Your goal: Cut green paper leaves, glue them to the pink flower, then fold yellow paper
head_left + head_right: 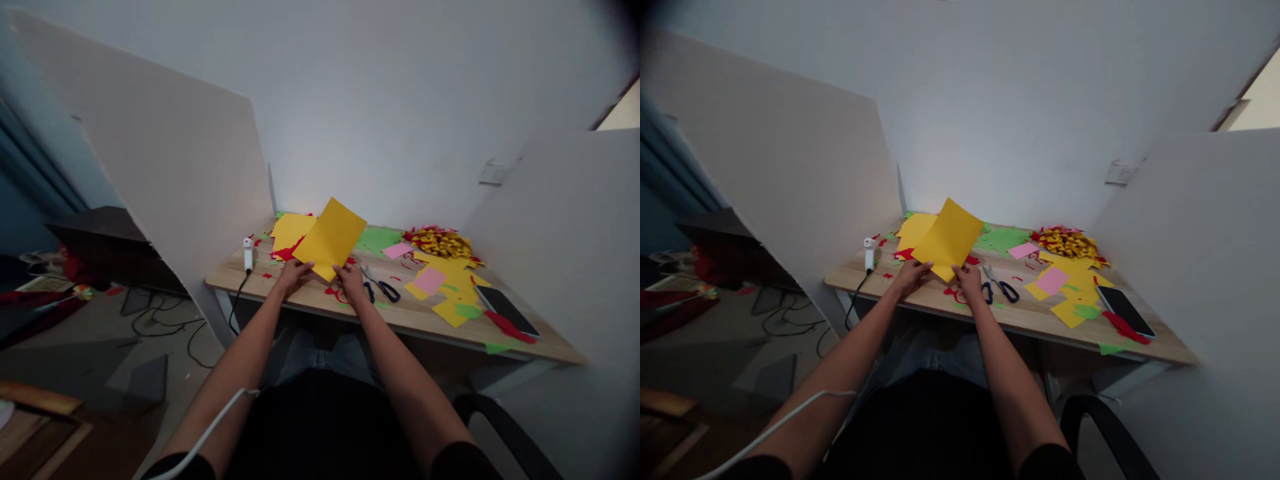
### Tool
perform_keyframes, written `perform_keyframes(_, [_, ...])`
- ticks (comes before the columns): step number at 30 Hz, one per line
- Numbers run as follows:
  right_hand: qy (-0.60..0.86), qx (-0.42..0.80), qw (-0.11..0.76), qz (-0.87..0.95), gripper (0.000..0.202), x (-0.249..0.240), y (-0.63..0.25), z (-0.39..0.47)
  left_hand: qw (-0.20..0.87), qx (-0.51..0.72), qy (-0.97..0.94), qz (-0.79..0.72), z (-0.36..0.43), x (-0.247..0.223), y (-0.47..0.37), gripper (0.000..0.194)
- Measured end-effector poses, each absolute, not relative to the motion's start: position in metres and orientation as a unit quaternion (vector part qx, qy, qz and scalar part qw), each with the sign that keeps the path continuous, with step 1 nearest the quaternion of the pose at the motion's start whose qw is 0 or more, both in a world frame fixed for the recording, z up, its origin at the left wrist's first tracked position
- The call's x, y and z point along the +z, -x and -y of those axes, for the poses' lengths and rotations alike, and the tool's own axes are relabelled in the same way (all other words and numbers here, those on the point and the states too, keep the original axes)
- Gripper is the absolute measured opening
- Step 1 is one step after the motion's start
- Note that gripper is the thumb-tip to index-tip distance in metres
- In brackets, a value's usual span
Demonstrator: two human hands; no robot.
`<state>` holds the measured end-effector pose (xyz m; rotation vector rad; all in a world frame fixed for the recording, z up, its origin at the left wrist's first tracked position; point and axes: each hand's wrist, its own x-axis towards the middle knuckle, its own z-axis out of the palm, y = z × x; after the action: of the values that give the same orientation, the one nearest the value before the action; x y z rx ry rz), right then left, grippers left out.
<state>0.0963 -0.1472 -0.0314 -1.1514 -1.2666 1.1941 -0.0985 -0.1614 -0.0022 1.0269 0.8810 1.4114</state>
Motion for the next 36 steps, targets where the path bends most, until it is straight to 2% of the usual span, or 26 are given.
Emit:
perform_keyframes(6, [0.470, 0.493, 0.484, 0.550, 0.036, -0.029, -0.093, 0.151, 0.529, 0.614, -0.451, -0.374, 0.163, 0.000, 0.098, 0.053])
perform_keyframes(17, [0.483, 0.506, 0.397, 0.594, 0.037, -0.026, -0.091, 0.154, 0.512, 0.643, -0.424, -0.381, 0.158, -0.007, 0.098, 0.050])
perform_keyframes(25, [0.492, 0.487, 0.425, 0.583, 0.037, -0.028, -0.091, 0.153, 0.475, 0.703, -0.364, -0.384, 0.151, -0.007, 0.110, 0.049])
perform_keyframes(29, [0.482, 0.463, 0.457, 0.586, 0.031, -0.027, -0.091, 0.153, 0.479, 0.694, -0.376, -0.383, 0.152, -0.005, 0.109, 0.054])
perform_keyframes(32, [0.468, 0.448, 0.460, 0.607, 0.040, -0.026, -0.090, 0.156, 0.485, 0.676, -0.402, -0.381, 0.155, -0.005, 0.104, 0.054])
perform_keyframes(36, [0.463, 0.440, 0.432, 0.636, 0.028, -0.026, -0.089, 0.159, 0.482, 0.661, -0.426, -0.387, 0.158, -0.005, 0.102, 0.048])
